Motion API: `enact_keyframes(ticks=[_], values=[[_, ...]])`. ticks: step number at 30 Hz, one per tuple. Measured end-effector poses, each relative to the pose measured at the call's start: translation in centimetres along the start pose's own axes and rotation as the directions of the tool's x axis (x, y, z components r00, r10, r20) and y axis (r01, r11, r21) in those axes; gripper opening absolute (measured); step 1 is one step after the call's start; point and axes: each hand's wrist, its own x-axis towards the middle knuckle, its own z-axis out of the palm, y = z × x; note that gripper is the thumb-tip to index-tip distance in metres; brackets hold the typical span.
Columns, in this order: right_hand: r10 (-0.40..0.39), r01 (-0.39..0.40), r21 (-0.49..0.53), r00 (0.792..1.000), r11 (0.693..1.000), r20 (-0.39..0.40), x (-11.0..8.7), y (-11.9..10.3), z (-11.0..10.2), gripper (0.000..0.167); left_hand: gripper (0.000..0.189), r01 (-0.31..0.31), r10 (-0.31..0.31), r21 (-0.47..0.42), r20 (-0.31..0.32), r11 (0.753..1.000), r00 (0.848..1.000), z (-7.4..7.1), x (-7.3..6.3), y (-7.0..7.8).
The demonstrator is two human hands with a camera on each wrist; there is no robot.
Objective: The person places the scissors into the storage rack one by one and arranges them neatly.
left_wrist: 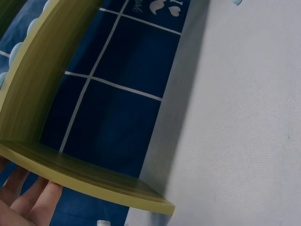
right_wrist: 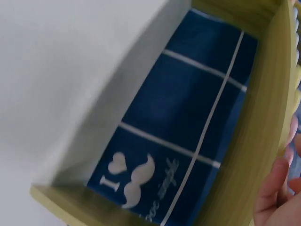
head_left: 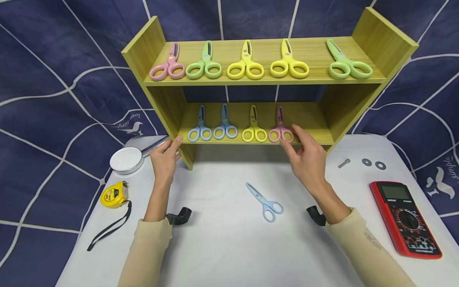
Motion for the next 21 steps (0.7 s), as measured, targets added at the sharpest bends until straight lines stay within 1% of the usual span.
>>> enact_keyframes(ticks=[3, 4, 5, 6, 7, 8, 9, 10, 11, 12, 13, 14, 15, 16, 17, 18, 19, 21], values=[[-0.024, 0.027, 0.060, 0.999, 0.998, -0.038, -1.4, -0.9, 0.1, 0.044, 0.036, -0.003, 0.003, 0.001, -0.005, 1.000, 1.000, 0.0, 0.0, 0.0], [-0.037, 0.040, 0.080, 0.999, 0.996, -0.036, -2.0, -1.3, 0.1, 0.043, 0.036, -0.004, 0.004, 0.002, -0.008, 1.000, 1.000, 0.0, 0.0, 0.0], [-0.045, 0.046, 0.096, 0.999, 0.994, -0.016, -2.6, -1.6, 0.1, 0.042, 0.035, -0.007, 0.007, 0.004, -0.009, 1.000, 1.000, 0.0, 0.0, 0.0], [-0.045, 0.041, 0.111, 0.999, 0.993, 0.026, -3.3, -1.9, 0.0, 0.041, 0.035, -0.008, 0.008, 0.004, -0.009, 1.000, 1.000, 0.1, 0.0, 0.0], [-0.035, 0.023, 0.121, 0.995, 0.992, 0.092, -4.1, -2.1, 0.0, 0.041, 0.035, -0.009, 0.009, 0.000, -0.009, 1.000, 1.000, 0.1, 0.0, 0.0], [-0.019, -0.003, 0.118, 0.983, 0.993, 0.184, -4.9, -2.2, -0.1, 0.039, 0.035, -0.011, 0.011, 0.000, -0.009, 1.000, 1.000, 0.1, 0.0, 0.0], [0.003, -0.034, 0.104, 0.958, 0.994, 0.288, -5.6, -2.3, -0.2, 0.039, 0.035, -0.015, 0.015, -0.003, -0.008, 1.000, 1.000, 0.1, 0.0, 0.0], [0.035, -0.071, 0.078, 0.918, 0.994, 0.394, -6.4, -2.3, -0.3, 0.040, 0.035, -0.018, 0.018, -0.005, -0.007, 1.000, 1.000, 0.2, 0.0, 0.1], [0.067, -0.101, 0.042, 0.867, 0.994, 0.494, -7.2, -2.2, -0.5, 0.041, 0.035, -0.020, 0.020, -0.007, -0.008, 1.000, 1.000, 0.2, 0.1, 0.0], [0.098, -0.123, 0.003, 0.808, 0.992, 0.581, -8.0, -2.1, -0.6, 0.043, 0.035, -0.018, 0.018, -0.011, -0.007, 1.000, 1.000, 0.2, 0.1, 0.0], [0.128, -0.138, -0.035, 0.751, 0.990, 0.648, -8.7, -2.0, -0.7, 0.044, 0.035, -0.020, 0.020, -0.006, -0.006, 1.000, 1.000, 0.2, 0.1, 0.0], [0.147, -0.145, -0.062, 0.702, 0.988, 0.697, -9.5, -1.8, -0.8, 0.046, 0.035, -0.019, 0.019, 0.002, -0.005, 1.000, 1.000, 0.3, 0.1, 0.0], [0.152, -0.139, -0.079, 0.666, 0.987, 0.731, -10.1, -1.6, -0.9, 0.046, 0.036, -0.017, 0.017, 0.008, -0.004, 1.000, 1.000, 0.3, 0.1, 0.0], [0.153, -0.130, -0.090, 0.641, 0.987, 0.752, -10.7, -1.4, -1.1, 0.045, 0.036, -0.014, 0.014, 0.013, -0.003, 1.000, 1.000, 0.3, 0.1, 0.0], [0.146, -0.120, -0.090, 0.627, 0.989, 0.765, -11.2, -1.2, -1.2, 0.044, 0.037, -0.012, 0.012, 0.015, -0.003, 1.000, 1.000, 0.3, 0.1, -0.1], [0.133, -0.108, -0.083, 0.621, 0.991, 0.773, -11.7, -1.1, -1.4, 0.044, 0.037, -0.011, 0.011, 0.020, -0.004, 1.000, 1.000, 0.3, 0.1, -0.1], [0.115, -0.092, -0.073, 0.620, 0.993, 0.776, -12.1, -1.0, -1.5, 0.044, 0.037, -0.011, 0.011, 0.024, -0.006, 1.000, 1.000, 0.2, 0.1, -0.1], [0.068, -0.054, -0.043, 0.633, 0.998, 0.771, -12.7, -0.9, -1.8, 0.046, 0.038, -0.016, 0.016, 0.020, -0.011, 1.000, 1.000, 0.2, 0.1, -0.2]])
